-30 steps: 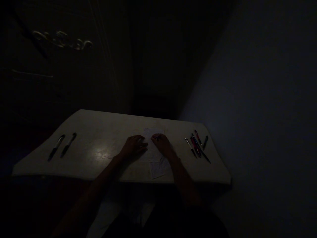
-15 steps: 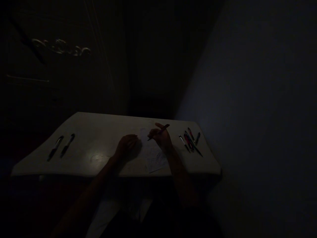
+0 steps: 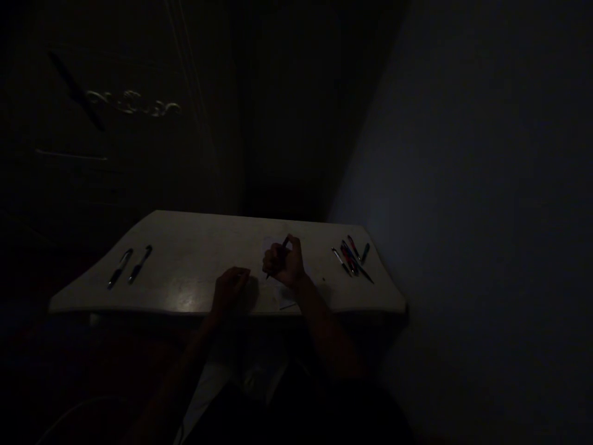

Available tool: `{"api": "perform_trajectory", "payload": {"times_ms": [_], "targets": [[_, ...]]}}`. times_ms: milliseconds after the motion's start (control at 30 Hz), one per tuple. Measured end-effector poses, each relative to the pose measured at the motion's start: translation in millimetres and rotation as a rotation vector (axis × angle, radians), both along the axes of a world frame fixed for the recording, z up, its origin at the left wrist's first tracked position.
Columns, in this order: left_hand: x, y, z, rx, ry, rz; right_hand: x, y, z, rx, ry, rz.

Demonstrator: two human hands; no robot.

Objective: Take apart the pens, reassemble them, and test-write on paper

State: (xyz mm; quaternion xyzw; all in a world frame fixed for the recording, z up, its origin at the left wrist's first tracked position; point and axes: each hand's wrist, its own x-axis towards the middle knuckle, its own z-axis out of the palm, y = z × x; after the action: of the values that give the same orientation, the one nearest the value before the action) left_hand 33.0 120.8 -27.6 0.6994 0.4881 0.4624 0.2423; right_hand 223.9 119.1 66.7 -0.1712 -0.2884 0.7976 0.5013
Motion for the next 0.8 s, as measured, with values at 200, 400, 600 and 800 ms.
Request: {"api": "perform_trajectory", "payload": {"times_ms": [200, 400, 600, 800], "targets": [[-0.1, -1.7, 5.7, -0.098, -0.1, 0.051, 7.2, -5.0, -0.7, 0.0, -0.043, 0.058], [0.3, -3.1, 7.1, -0.081, -0.095, 0.035, 9.4, -7.9, -0.8, 0.038, -0.114, 0.119], [-0.3, -1.9, 4.1, -0.052, -0.07, 0.026, 6.9, -9.2, 2.3, -0.003, -0.161, 0.115], [-0.8, -0.8, 3.2, -0.056, -0.052, 0.026, 6.9, -8.2, -3.1, -0.023, -0.121, 0.087]]}}
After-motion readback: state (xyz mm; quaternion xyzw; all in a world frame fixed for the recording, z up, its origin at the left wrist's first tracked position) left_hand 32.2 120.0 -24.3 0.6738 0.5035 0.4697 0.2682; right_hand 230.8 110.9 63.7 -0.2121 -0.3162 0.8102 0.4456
